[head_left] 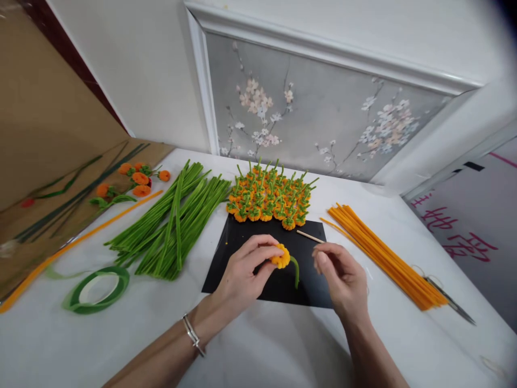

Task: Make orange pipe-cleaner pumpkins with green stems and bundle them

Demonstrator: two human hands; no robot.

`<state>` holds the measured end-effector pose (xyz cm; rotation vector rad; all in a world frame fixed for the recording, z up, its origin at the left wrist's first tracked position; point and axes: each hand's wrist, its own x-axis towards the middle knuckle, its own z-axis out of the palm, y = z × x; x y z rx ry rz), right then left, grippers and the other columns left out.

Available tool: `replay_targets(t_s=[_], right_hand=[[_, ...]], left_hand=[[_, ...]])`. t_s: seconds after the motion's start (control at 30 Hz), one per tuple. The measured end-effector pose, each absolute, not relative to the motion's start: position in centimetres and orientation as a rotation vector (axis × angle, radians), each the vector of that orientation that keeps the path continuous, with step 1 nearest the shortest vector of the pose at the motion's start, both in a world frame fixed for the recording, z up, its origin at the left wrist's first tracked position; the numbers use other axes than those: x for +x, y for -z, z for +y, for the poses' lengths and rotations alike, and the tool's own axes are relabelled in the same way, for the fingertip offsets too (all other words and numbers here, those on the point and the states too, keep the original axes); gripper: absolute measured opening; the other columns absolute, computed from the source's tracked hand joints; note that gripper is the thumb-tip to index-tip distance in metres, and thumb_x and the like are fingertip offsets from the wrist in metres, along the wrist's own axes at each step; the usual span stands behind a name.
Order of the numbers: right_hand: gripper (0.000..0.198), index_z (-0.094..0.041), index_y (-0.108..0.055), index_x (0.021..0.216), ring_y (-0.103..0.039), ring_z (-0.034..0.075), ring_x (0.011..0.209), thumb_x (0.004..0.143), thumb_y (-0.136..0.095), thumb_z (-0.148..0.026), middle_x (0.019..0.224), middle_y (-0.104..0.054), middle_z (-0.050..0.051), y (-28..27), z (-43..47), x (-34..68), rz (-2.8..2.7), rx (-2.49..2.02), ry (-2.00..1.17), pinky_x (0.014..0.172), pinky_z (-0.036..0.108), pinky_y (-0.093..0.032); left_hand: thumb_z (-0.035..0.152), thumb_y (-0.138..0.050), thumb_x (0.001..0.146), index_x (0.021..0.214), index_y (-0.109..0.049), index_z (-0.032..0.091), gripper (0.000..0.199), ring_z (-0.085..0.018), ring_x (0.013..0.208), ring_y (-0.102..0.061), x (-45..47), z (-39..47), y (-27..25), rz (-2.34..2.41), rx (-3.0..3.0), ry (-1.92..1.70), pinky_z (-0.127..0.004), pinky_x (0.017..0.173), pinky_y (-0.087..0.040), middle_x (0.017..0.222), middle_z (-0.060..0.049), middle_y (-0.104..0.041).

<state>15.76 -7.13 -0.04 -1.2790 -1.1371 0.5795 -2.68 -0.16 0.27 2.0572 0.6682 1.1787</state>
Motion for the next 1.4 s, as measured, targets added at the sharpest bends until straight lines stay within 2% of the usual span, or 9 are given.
replay_targets(t_s=[0.1, 0.27, 0.4, 0.57, 0.77, 0.93, 1.07, 1.2, 1.4], right_hand=[[0.013, -0.021, -0.057, 0.092, -0.054, 0.008, 0.044, 0.088, -0.059, -0.034, 0.065, -0.063, -0.002, -0.3, -7.2, 14.7, -1.052, -1.215, -0.858, 0.039, 0.018, -0.045], [0.021, -0.020, -0.056, 0.089, -0.064, 0.012, 0.057, 0.081, -0.068, -0.035, 0.072, -0.066, 0.000, -0.2, -6.7, 13.3, -1.028, -1.211, -0.986, 0.052, 0.024, -0.057], [0.019, -0.020, -0.058, 0.091, -0.065, 0.014, 0.063, 0.082, -0.066, -0.035, 0.076, -0.068, 0.001, 0.2, -6.5, 13.6, -1.052, -1.242, -0.900, 0.057, 0.026, -0.058], [0.014, -0.021, -0.062, 0.092, -0.062, 0.012, 0.060, 0.084, -0.064, -0.033, 0.073, -0.065, 0.000, 0.5, -6.5, 13.8, -1.131, -1.253, -0.861, 0.059, 0.025, -0.055], [0.023, -0.020, -0.063, 0.087, -0.056, 0.008, 0.056, 0.076, -0.073, -0.038, 0.075, -0.060, -0.003, 1.0, -6.1, 13.6, -0.840, -1.100, -1.147, 0.052, 0.021, -0.049], [0.029, -0.018, -0.063, 0.077, -0.050, 0.006, 0.052, 0.065, -0.081, -0.038, 0.067, -0.057, -0.004, 1.0, -5.5, 13.1, -0.687, -1.024, -1.298, 0.049, 0.020, -0.045], [0.027, -0.019, -0.064, 0.081, -0.054, 0.008, 0.056, 0.071, -0.076, -0.042, 0.070, -0.061, -0.002, 1.1, -5.4, 13.3, -0.730, -1.031, -1.233, 0.054, 0.022, -0.049], [0.025, -0.020, -0.066, 0.093, -0.062, 0.014, 0.068, 0.084, -0.061, -0.043, 0.084, -0.067, 0.003, 0.9, -5.6, 13.4, -0.932, -1.219, -0.945, 0.064, 0.029, -0.055], [0.018, -0.020, -0.065, 0.097, -0.066, 0.017, 0.080, 0.082, -0.066, -0.030, 0.090, -0.068, 0.005, 1.2, -5.6, 12.4, -1.111, -1.288, -0.713, 0.072, 0.030, -0.057]], left_hand=[[0.003, -0.052, 0.085, 0.110, -0.065, 0.023, 0.034, -0.016, 0.101, -0.059, -2.6, -0.5, 0.1, 0.682, 2.111, -1.266, -0.030, 0.088, -0.052, 0.111, -0.007, -0.055], [0.008, -0.050, 0.087, 0.115, -0.063, 0.024, 0.034, -0.021, 0.112, -0.055, -2.4, -1.6, -0.5, 0.625, 1.984, -1.039, -0.034, 0.097, -0.048, 0.121, -0.009, -0.051], [0.018, -0.053, 0.089, 0.107, -0.059, 0.023, 0.019, -0.019, 0.102, -0.060, -2.1, -1.5, -0.9, 0.634, 1.530, -0.972, -0.031, 0.087, -0.053, 0.112, -0.006, -0.056], [0.024, -0.069, 0.079, 0.094, -0.062, 0.017, 0.018, -0.014, 0.083, -0.063, -1.7, -0.5, -0.9, 0.768, 1.233, -0.820, -0.025, 0.077, -0.054, 0.090, -0.001, -0.063], [0.024, -0.074, 0.074, 0.094, -0.065, 0.015, 0.024, -0.012, 0.078, -0.065, -1.6, -0.7, -0.5, 0.729, 1.035, -0.689, -0.024, 0.073, -0.053, 0.089, -0.002, -0.068], [0.022, -0.075, 0.074, 0.087, -0.065, 0.014, 0.019, -0.011, 0.075, -0.064, -1.4, -1.0, -0.2, 0.683, 1.035, -0.684, -0.022, 0.072, -0.051, 0.082, -0.002, -0.068], [0.022, -0.074, 0.075, 0.084, -0.064, 0.014, 0.016, -0.010, 0.074, -0.063, -1.3, -0.9, -0.5, 0.698, 1.001, -0.731, -0.021, 0.071, -0.051, 0.080, 0.000, -0.066], [0.025, -0.074, 0.074, 0.083, -0.063, 0.016, 0.016, -0.010, 0.074, -0.062, -1.3, -0.7, -0.8, 0.782, 0.940, -0.791, -0.023, 0.073, -0.051, 0.080, 0.001, -0.066], [0.026, -0.071, 0.076, 0.080, -0.059, 0.016, 0.016, -0.012, 0.078, -0.061, -1.2, -0.7, -0.4, 0.854, 1.134, -0.860, -0.024, 0.076, -0.052, 0.081, 0.001, -0.063]])
